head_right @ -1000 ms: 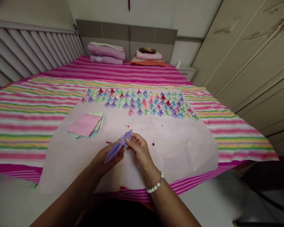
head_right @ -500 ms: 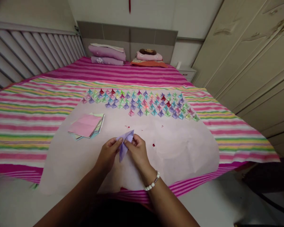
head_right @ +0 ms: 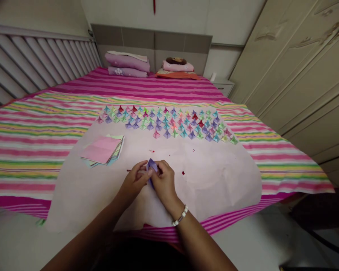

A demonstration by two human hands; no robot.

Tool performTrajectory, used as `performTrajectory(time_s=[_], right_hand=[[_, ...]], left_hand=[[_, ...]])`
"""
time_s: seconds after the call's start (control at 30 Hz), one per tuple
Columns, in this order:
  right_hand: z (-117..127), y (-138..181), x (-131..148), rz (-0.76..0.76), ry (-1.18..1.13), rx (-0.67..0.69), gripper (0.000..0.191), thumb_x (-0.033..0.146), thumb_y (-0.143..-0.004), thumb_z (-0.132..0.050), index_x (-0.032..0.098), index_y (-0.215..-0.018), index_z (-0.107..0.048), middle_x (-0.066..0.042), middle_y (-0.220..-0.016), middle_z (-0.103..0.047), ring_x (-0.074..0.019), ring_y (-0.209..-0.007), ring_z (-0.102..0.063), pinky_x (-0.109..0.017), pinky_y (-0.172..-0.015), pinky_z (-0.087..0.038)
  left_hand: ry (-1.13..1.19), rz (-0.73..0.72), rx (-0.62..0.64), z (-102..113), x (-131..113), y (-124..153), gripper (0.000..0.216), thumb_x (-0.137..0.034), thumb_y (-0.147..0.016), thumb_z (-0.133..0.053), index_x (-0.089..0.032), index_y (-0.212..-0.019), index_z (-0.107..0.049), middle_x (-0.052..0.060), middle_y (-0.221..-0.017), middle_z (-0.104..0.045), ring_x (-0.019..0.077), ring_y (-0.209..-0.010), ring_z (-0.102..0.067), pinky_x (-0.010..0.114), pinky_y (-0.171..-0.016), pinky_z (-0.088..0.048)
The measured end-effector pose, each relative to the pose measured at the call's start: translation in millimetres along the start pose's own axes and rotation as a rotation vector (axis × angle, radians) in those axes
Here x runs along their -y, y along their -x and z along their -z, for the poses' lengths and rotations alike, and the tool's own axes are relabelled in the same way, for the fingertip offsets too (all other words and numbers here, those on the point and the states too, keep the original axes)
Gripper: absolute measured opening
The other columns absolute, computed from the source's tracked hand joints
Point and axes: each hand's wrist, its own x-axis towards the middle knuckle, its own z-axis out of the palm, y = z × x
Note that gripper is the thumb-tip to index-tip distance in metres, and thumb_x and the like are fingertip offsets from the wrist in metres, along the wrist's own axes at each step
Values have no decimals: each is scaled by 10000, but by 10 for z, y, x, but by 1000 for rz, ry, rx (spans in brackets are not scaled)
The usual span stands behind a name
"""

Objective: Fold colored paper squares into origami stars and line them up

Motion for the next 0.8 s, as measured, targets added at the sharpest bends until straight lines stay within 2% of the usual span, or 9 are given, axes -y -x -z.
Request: performTrajectory(time_s=[0.1,0.27,0.43,0.57,0.7,0.8], right_hand=[[12,8,27,62,65,18,135,136,-760,-576,218,-786,-679,-10,-745,-592,-156,-673,-536,-277,-603,-415],[36,22,34,85,107,20,177,131,-781,-572,235,-827,-707,-25,-777,-613,-168,-685,-552,-300,-621,-433],[38,34,44,106,116,27,228,105,-778,-541,235,-836,-719,-38,-807,-624,-183,-737,-573,-309,-644,-443],[23,30,47,109,84,44,281,70,-735,-521,229,-841,-727,-39,-809,-632,-181,-742,-586,-301,-635,-438],[44,5,-9,34,15,7,294,67,-671,-520,230,-788,-734,-28,-786,-638,-164,-682,-563,-280,-587,-413],[81,-20,-55,-112,-95,-12,195,128,-671,-582,229,-755,-727,-8,-727,-638,-145,-598,-517,-271,-553,-396]], left_hand=[[-11,20,4,26,3,-13,500,-324,-654,-748,-146,-1102,-612,65,-987,-623,110,-614,-574,246,-584,-474],[36,3,-63,101,11,-53,337,-147,-605,-730,-173,-938,-687,25,-814,-653,123,-589,-540,242,-593,-436],[-111,-106,-151,125,-4,-59,375,-38,-573,-663,-192,-912,-717,36,-857,-658,152,-650,-541,266,-665,-422],[-98,-99,-70,138,22,-75,365,-56,-598,-646,-190,-930,-722,59,-926,-690,190,-777,-593,279,-717,-438],[-87,-62,-14,170,6,-80,361,-43,-615,-596,-194,-911,-735,40,-882,-717,149,-650,-573,260,-638,-434],[-7,11,22,187,-51,-79,286,-87,-630,-618,-181,-871,-741,27,-776,-720,141,-605,-573,247,-590,-430]])
